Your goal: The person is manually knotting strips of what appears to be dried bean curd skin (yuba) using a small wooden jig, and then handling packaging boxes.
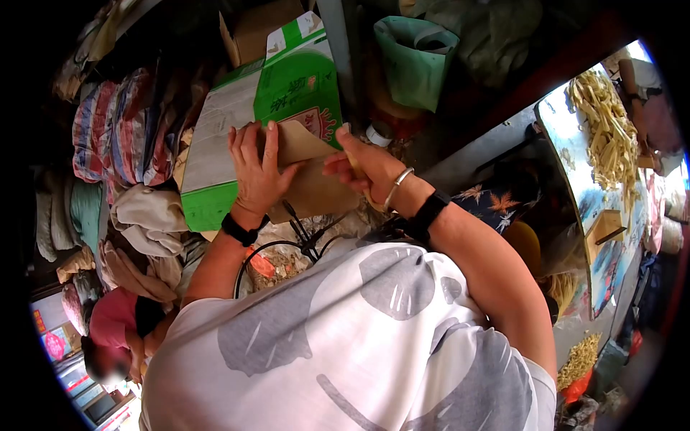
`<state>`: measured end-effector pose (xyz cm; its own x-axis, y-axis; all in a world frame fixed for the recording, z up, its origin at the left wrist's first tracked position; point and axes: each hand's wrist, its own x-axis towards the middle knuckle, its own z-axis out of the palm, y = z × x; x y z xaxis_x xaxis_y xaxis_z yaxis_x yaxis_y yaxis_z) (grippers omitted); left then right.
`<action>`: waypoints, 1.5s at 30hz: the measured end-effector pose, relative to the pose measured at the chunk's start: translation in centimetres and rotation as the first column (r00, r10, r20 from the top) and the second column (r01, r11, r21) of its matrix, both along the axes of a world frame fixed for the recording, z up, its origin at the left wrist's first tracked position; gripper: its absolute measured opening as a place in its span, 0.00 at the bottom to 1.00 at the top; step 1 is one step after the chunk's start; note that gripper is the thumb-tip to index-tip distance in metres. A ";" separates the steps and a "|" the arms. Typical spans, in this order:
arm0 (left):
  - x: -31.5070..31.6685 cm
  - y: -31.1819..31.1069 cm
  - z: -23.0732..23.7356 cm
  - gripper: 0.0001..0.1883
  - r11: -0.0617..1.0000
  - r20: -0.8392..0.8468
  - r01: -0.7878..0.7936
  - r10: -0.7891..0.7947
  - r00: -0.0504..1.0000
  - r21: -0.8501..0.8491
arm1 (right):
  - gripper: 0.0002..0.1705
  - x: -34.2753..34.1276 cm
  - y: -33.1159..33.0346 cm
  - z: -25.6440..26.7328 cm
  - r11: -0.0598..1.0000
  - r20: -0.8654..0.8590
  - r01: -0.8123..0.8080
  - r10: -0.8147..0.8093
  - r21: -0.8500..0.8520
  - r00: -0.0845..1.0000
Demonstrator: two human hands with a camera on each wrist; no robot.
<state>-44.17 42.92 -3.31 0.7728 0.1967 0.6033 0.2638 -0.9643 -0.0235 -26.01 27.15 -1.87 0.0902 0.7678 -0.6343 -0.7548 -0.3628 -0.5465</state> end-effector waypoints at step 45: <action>-6.7 1.6 -3.8 0.26 0.995 -0.242 -0.049 0.026 0.970 -0.089 | 0.09 0.9 -2.5 -6.4 0.985 0.396 -0.147 0.100 0.090 0.913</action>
<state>-50.90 44.50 -7.06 0.8837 0.2750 0.3788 0.2973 -0.9548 -0.0003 -25.14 24.61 -8.27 0.2112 0.8544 -0.4748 -0.4279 -0.3559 -0.8308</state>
